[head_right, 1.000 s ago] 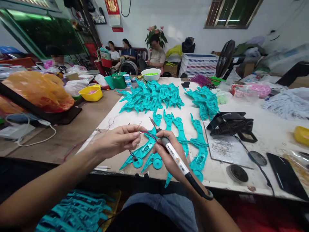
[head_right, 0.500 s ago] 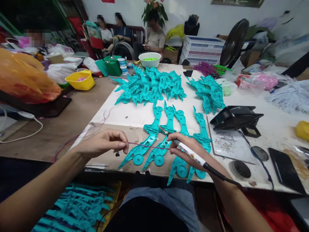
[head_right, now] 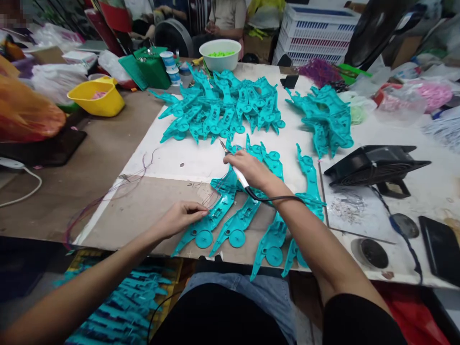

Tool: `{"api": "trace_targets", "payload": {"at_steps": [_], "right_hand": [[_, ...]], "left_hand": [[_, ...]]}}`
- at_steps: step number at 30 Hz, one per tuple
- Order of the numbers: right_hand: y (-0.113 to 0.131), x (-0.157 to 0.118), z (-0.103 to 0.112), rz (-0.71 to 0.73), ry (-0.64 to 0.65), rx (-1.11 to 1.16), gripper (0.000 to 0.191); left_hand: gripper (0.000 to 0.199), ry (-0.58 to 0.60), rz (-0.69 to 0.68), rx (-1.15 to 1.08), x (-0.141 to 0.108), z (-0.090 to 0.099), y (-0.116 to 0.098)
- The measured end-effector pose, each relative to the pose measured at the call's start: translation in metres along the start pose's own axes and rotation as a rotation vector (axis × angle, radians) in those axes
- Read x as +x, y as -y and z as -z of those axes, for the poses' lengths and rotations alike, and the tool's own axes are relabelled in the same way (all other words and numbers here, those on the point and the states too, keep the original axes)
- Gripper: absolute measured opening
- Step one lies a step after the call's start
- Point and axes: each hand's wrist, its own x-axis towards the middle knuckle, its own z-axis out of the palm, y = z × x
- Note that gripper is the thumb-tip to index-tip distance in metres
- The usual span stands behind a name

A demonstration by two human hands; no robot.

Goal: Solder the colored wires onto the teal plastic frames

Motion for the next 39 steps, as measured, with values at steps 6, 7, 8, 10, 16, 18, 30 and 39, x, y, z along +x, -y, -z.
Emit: {"api": "trace_targets", "payload": {"at_steps": [6, 7, 8, 10, 16, 18, 30, 39], "right_hand": [[-0.014, 0.010, -0.038, 0.028, 0.038, 0.104, 0.034], [-0.011, 0.008, -0.038, 0.021, -0.003, 0.104, 0.030], [-0.006, 0.005, -0.036, 0.008, -0.062, 0.099, 0.025], [0.010, -0.008, -0.030, -0.042, -0.218, 0.100, 0.024], [0.079, -0.085, -0.026, -0.243, -0.553, 0.250, 0.030], [0.100, -0.109, -0.035, -0.289, -0.635, 0.306, 0.018], [0.128, -0.127, -0.069, -0.340, -0.627, 0.343, 0.020], [0.127, -0.128, -0.072, -0.285, -0.553, 0.260, 0.021]], "left_hand": [[0.019, 0.029, 0.216, -0.220, -0.007, -0.022, 0.003], [0.019, 0.016, 0.217, -0.238, -0.007, -0.023, 0.003], [0.021, 0.008, 0.211, -0.250, -0.006, -0.023, 0.003], [0.022, -0.005, 0.198, -0.258, -0.004, -0.022, 0.003], [0.021, -0.100, 0.032, -0.120, 0.008, -0.022, 0.004], [0.019, -0.108, -0.013, -0.062, 0.012, -0.024, 0.005], [0.009, -0.102, -0.205, 0.344, 0.016, -0.027, 0.002], [0.010, -0.108, -0.242, 0.398, 0.017, -0.028, 0.000]]}}
